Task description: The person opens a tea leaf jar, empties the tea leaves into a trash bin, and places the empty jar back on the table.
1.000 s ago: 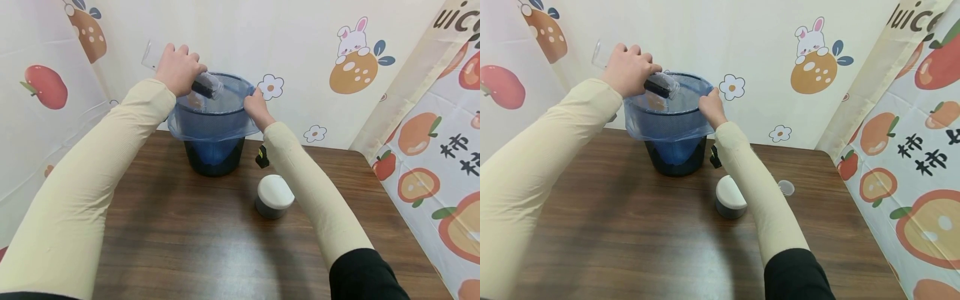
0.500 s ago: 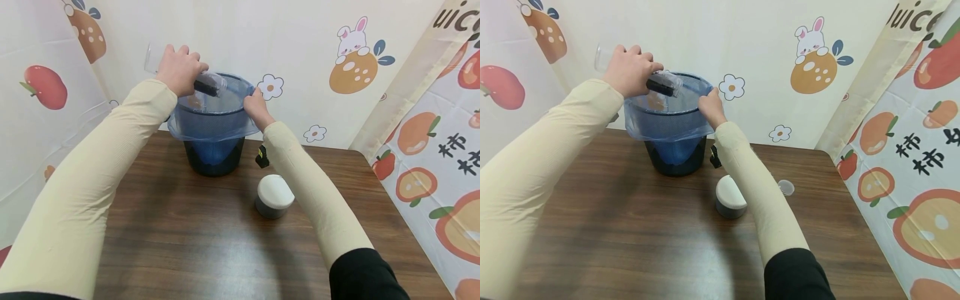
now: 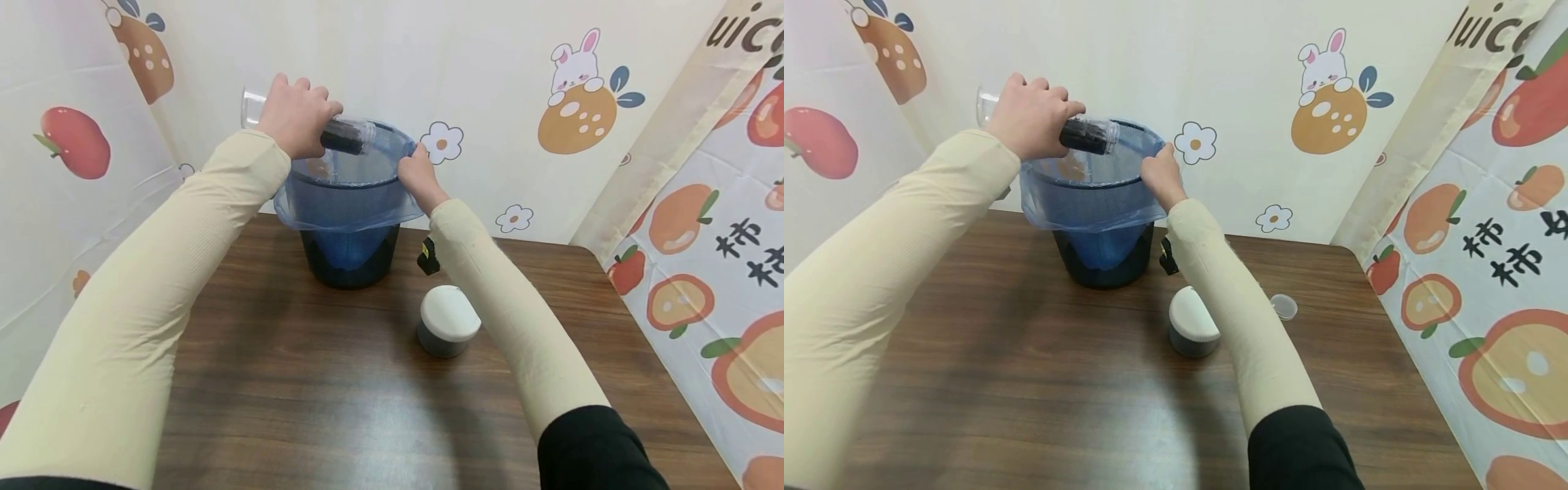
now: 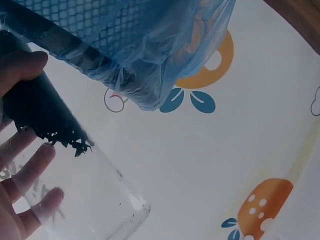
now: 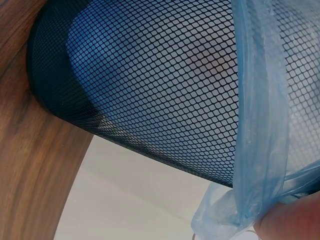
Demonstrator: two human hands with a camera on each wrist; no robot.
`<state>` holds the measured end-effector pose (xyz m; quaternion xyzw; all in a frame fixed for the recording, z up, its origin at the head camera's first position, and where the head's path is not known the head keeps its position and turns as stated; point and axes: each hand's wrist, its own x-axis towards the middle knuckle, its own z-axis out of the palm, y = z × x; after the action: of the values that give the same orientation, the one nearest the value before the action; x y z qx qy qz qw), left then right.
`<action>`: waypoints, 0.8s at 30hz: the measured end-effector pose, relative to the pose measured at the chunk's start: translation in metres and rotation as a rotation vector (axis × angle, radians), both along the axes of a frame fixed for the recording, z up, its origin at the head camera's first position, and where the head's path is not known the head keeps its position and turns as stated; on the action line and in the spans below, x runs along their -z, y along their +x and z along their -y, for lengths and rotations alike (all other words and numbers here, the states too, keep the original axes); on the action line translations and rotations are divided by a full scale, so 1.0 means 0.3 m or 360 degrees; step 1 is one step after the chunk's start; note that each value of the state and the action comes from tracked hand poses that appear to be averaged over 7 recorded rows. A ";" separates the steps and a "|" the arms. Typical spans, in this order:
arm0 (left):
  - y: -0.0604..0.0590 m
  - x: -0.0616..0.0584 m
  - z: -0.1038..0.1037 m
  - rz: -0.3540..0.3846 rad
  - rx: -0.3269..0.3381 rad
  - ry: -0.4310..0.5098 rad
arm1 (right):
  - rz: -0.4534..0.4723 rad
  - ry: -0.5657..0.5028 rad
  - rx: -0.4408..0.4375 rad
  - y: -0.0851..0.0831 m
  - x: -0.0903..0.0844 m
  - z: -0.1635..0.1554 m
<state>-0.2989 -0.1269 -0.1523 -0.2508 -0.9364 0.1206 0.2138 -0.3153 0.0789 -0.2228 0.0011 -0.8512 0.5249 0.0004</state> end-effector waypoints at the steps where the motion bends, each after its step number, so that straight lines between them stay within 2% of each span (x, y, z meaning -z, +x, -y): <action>1: 0.001 0.000 -0.001 -0.0001 0.0000 -0.0003 | 0.0000 -0.0001 -0.0001 0.000 0.000 -0.001; 9: 0.004 0.005 -0.004 -0.0026 -0.0023 0.0000 | 0.0007 0.0013 -0.0002 0.000 0.004 -0.002; 16: 0.002 0.007 -0.001 -0.0121 0.0022 -0.0043 | -0.0014 0.0012 -0.0007 -0.005 0.004 -0.005; 22: 0.001 0.002 -0.003 -0.0079 -0.0015 -0.0114 | 0.0006 0.0025 0.0000 -0.010 0.004 -0.005; 24: 0.001 0.001 -0.005 -0.0039 -0.0030 -0.0092 | 0.0002 0.0027 -0.0002 -0.011 0.005 -0.006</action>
<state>-0.2985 -0.1253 -0.1528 -0.2465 -0.9321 0.1528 0.2168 -0.3186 0.0807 -0.2242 0.0011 -0.8556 0.5176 -0.0005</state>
